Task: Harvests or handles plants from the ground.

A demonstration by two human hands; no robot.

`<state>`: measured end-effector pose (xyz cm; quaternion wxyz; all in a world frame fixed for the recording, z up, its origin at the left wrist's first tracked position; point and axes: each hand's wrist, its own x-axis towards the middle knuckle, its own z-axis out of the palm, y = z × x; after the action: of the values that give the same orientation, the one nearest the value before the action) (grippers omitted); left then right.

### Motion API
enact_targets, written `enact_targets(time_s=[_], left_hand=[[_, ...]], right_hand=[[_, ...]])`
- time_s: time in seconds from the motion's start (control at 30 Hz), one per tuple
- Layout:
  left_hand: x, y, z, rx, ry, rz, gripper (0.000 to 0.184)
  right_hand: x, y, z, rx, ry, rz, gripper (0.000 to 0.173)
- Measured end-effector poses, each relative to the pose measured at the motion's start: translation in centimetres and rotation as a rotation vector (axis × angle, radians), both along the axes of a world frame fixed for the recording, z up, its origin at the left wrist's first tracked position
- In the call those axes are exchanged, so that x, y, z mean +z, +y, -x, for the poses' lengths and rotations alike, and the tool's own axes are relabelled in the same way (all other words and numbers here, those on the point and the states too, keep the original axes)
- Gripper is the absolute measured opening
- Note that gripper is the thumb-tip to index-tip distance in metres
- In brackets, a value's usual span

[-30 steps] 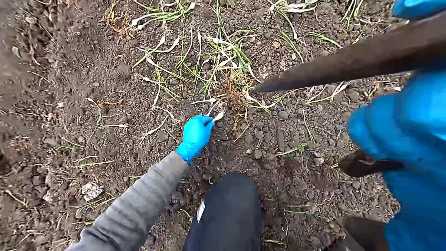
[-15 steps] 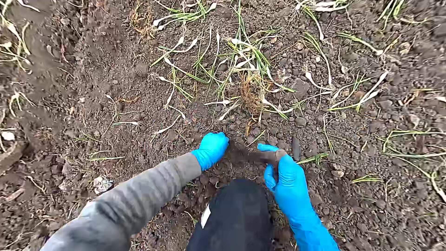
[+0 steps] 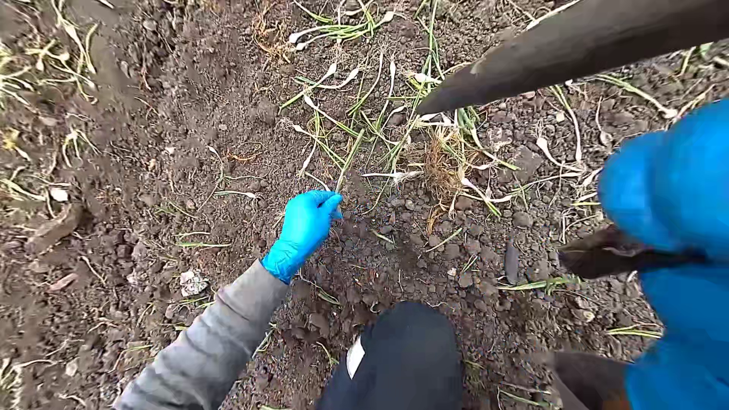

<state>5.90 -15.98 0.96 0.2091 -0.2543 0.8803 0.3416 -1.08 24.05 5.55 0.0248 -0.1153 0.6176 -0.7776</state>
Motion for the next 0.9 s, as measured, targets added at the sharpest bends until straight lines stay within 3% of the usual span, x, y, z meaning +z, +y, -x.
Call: enact_targets(time_s=[0.07, 0.1, 0.17, 0.2, 0.27, 0.33, 0.4, 0.47, 0.57, 0.63, 0.73, 0.83, 0.9], left_hand=[[1.9, -3.1, -1.4, 0.113, 0.029, 0.048, 0.025], [2.8, -3.9, -1.4, 0.167, 0.078, 0.056, 0.023], [3.3, -4.1, -0.6, 0.212, 0.160, 0.059, 0.018], [2.5, -3.4, -0.3, 0.188, 0.153, 0.059, 0.016], [-1.4, -1.2, -0.4, 0.041, 0.014, 0.037, 0.016], [-6.1, 1.2, -3.1, -0.194, -0.219, 0.032, 0.021], [-7.5, 2.9, -4.5, -0.310, -0.350, 0.026, 0.027], [-6.1, 2.1, -5.2, -0.204, -0.316, 0.023, 0.032], [-4.1, -1.4, -3.0, -0.040, -0.123, 0.224, 0.030], [-6.0, -4.4, -0.4, -0.097, -0.197, 0.309, 0.032], [-8.1, -6.8, 1.6, -0.312, -0.219, 0.289, 0.023], [-3.4, -9.1, 1.4, -0.140, -0.099, 0.146, 0.022], [0.9, -11.4, 0.7, 0.127, 0.000, 0.062, 0.018]], right_hand=[[-0.4, -11.9, -0.3, 0.147, -0.236, -0.110, 0.034], [-0.5, -17.9, -1.8, 0.141, -0.382, -0.303, 0.049], [-5.3, -24.4, -6.6, 0.284, -0.516, -0.564, 0.063], [-7.7, -24.8, -8.7, 0.350, -0.550, -0.618, 0.063], [-9.0, -23.6, -9.5, 0.362, -0.577, -0.584, 0.062], [-6.7, -20.9, -9.8, 0.262, -0.600, -0.442, 0.056], [-4.6, -17.5, -10.6, 0.183, -0.597, -0.351, 0.050], [-5.7, -15.5, -13.1, 0.138, -0.676, -0.376, 0.055], [-7.8, -15.2, -12.9, 0.122, -0.813, -0.423, 0.058], [-4.7, -16.6, -9.7, 0.155, -0.757, -0.453, 0.055], [3.7, -18.8, -4.0, 0.226, -0.386, -0.324, 0.052], [7.9, -21.5, 0.5, 0.251, -0.185, -0.182, 0.015], [5.9, -24.3, 2.3, 0.351, -0.183, -0.077, 0.024]])
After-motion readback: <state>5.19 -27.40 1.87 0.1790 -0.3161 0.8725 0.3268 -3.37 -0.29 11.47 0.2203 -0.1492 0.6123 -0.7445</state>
